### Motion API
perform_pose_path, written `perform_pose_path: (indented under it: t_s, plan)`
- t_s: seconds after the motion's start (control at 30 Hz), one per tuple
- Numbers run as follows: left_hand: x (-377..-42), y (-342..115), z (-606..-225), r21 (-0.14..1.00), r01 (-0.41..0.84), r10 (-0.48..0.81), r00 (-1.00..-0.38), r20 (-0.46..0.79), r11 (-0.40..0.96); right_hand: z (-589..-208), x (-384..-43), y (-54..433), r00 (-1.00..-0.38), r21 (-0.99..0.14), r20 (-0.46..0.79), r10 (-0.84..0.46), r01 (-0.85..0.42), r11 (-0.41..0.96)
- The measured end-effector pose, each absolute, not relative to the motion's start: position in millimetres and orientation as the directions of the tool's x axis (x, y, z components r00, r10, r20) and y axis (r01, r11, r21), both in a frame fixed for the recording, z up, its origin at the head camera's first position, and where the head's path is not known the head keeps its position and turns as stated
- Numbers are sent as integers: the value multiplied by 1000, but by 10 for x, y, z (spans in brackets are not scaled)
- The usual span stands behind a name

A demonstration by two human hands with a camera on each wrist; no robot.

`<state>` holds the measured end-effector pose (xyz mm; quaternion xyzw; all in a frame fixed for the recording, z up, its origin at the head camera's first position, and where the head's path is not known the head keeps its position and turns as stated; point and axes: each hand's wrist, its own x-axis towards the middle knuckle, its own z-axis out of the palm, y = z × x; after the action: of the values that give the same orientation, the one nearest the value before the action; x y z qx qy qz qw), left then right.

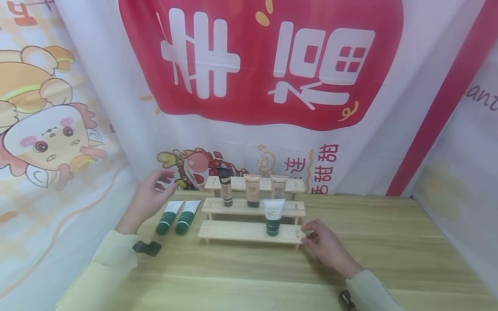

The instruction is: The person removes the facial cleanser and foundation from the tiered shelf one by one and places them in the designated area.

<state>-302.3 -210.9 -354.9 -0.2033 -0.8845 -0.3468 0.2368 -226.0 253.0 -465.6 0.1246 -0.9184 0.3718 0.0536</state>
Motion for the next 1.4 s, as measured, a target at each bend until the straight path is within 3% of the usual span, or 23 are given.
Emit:
perform_pose_path:
  t_s: [0.3, 0.53, 0.8, 1.4]
  plan:
    - [-2698, -1430, -3421, 442, 775, 386, -616, 687, 451, -4675, -2270, 2551, -965, -675, 173, -195, -261, 691]
    - [-2663, -927, -3607, 465, 800, 490, -600, 632, 380, -4694, -2277, 2549, -964, -677, 185, -192, -267, 686]
    - [-2739, -484, -3877, 461, 837, 566, -542, 621, 296, -4701, -2279, 2531, -965, -680, 182, -190, -263, 685]
    - [-2811, -38, -4163, 431, 855, 522, -518, 677, 289, -4662, -2282, 2538, -975, -678, 146, -167, -222, 701]
